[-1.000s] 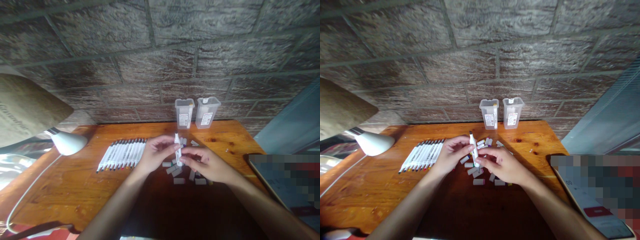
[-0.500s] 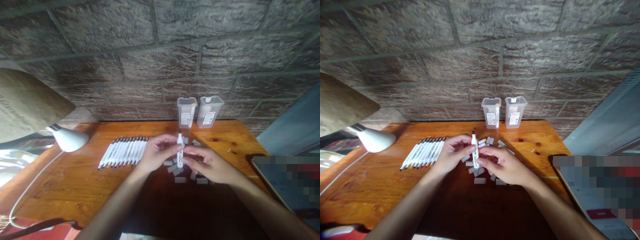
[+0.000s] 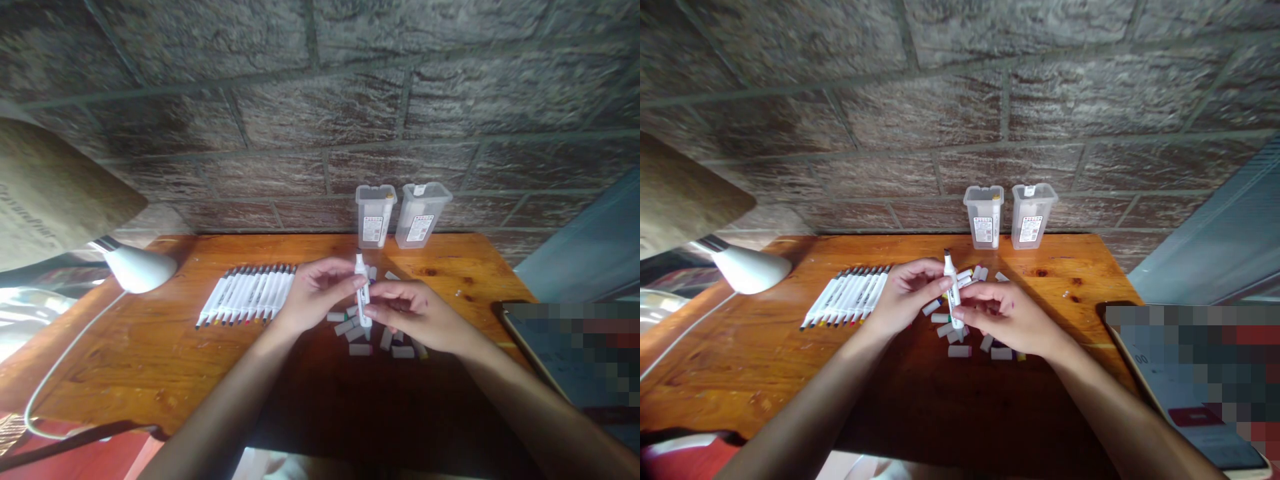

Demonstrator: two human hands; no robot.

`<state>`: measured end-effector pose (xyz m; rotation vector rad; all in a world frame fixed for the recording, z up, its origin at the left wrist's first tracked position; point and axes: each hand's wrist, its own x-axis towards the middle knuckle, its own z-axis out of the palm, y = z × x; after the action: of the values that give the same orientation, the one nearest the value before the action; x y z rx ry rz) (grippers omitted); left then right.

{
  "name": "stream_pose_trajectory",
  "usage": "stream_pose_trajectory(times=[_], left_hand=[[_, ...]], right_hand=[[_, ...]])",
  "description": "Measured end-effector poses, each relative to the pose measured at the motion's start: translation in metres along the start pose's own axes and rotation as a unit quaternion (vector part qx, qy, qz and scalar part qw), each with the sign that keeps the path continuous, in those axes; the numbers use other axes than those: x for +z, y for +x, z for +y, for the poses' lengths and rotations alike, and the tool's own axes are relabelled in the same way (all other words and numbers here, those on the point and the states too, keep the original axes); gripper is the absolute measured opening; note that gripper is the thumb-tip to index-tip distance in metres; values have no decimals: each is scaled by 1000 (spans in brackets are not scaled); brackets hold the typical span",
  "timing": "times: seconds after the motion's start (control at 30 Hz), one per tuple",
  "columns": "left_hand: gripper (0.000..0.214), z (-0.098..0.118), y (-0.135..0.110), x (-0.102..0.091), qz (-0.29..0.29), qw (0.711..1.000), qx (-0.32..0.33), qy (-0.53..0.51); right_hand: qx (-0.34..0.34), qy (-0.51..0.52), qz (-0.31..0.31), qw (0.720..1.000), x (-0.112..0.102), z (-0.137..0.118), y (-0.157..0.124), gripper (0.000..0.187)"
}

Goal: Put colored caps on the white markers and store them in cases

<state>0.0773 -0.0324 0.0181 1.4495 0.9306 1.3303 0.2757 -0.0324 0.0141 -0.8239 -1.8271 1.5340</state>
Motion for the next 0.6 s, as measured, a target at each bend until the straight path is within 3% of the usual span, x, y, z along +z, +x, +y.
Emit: stream_pose_trajectory(times=[0.1,0.2,0.3,0.6], left_hand=[[18,-3,1,-2,14,999,8,32],[19,-5,4,-5,53,991,67,106],[22,-6,6,-6,57,985,101,130],[26,-8,2,-1,66,998,9,18]], right_hand=[[1,-9,17,1000,-2,-1,1,22],[-2,-20,31,999,-6,-1,2,24],[1,-30,42,999,-9,0,3,25],[3,-45,31,999,-6,-2,3,30]])
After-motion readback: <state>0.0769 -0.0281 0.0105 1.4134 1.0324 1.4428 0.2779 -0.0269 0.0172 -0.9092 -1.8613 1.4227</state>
